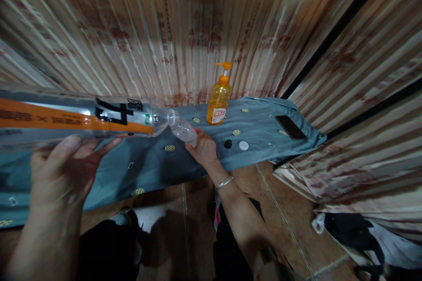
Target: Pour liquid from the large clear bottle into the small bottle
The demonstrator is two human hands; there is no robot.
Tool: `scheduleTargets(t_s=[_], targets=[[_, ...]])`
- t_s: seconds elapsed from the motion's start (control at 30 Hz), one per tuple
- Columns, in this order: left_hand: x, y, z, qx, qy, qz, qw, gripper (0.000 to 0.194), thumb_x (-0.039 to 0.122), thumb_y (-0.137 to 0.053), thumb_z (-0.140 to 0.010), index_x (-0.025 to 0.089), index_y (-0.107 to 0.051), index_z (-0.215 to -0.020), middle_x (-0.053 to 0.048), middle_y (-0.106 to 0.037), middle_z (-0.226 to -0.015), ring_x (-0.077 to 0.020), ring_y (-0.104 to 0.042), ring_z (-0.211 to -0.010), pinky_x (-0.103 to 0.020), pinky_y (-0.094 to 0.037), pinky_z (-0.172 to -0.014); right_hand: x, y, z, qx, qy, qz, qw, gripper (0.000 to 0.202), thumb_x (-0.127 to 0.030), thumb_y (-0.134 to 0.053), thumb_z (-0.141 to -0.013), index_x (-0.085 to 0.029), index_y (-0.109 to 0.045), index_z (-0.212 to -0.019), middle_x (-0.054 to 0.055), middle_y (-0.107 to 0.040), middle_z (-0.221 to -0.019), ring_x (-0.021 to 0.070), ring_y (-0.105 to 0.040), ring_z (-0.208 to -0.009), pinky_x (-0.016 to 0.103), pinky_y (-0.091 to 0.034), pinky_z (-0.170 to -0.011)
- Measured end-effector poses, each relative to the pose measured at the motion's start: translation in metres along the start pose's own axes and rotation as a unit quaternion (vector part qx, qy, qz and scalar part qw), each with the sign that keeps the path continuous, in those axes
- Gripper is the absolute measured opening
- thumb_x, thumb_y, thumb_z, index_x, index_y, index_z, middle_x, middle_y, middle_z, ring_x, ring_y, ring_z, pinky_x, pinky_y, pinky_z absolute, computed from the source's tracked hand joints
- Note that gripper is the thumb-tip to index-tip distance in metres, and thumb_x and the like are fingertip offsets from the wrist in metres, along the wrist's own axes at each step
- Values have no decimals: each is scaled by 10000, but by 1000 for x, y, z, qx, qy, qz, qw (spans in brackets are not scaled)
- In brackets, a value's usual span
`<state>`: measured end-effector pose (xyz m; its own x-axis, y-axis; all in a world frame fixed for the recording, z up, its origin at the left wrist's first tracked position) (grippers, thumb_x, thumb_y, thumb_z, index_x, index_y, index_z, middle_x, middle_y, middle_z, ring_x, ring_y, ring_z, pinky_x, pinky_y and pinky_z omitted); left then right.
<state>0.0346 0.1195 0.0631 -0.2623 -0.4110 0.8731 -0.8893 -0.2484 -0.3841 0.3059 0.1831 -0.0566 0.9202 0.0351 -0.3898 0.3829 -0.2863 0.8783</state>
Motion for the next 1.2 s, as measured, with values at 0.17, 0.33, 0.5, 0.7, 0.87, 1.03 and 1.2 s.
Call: scheduleTargets(t_s=[0.17,0.33,0.5,0.7,0.87,1.03,1.2], targets=[[0,0,1,11,1,22,1000,514,340,-1037,-523,341,-785,-972,45,-806,-780,-221,-796,-829,-400,-736,-745,-2,1,0,-15,-5,-12,1000,494,-360,-774,-914,-124,-636,-1326,166,-813,-1199,287,-786,-1122,353,-593,-992],[-1,-1,1,9,9,27,1000,477,353,-1053,-502,315,-789,-898,30,-816,-793,-217,-797,-830,-379,-730,-735,-1,0,0,-24,-7,-10,1000,570,-382,-784,-908,-116,-608,-1381,174,-810,-1200,293,-783,-1127,359,-590,-987],[-3,1,0,12,14,30,999,411,367,-1059,-494,268,-765,-763,12,-800,-752,-218,-788,-807,-394,-735,-732,0,0,-1,-21,-4,-12,1000,532,-376,-769,-911,-127,-615,-1355,168,-808,-1212,286,-779,-1127,341,-580,-966],[-8,4,0,19,27,46,998,425,377,-1067,-473,262,-757,-741,36,-768,-728,-189,-757,-785,-450,-742,-759,2,-4,-1,-19,-6,-19,1000,525,-375,-769,-906,-139,-619,-1350,157,-810,-1212,286,-781,-1124,342,-581,-956],[-9,4,1,31,36,46,998,437,386,-1080,-447,245,-775,-725,51,-696,-627,-178,-742,-765,-466,-748,-761,3,-6,-1,-9,-4,-18,1000,550,-384,-788,-889,-142,-627,-1356,167,-810,-1210,286,-781,-1117,343,-586,-946],[-8,4,1,37,41,48,997,444,377,-1089,-422,252,-754,-684,71,-709,-634,-132,-703,-700,-466,-752,-749,2,-5,-1,-9,-6,-2,1000,590,-384,-807,-885,-139,-628,-1391,159,-816,-1202,277,-787,-1117,334,-590,-948],[-8,4,2,29,44,50,997,402,347,-1069,-460,271,-729,-659,68,-737,-668,-156,-732,-756,-474,-753,-766,1,-4,-1,-18,-4,-5,1000,594,-401,-789,-899,-128,-625,-1401,174,-810,-1224,280,-783,-1128,344,-587,-964]])
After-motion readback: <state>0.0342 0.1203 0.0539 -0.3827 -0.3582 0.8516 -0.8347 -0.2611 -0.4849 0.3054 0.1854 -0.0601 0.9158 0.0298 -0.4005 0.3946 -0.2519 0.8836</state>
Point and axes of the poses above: each hand's wrist, its own z-axis away from the middle knuckle, its own y-axis out of the back of the hand, x = y × z, the point moved 7 cm from there along -z, towards the middle knuckle
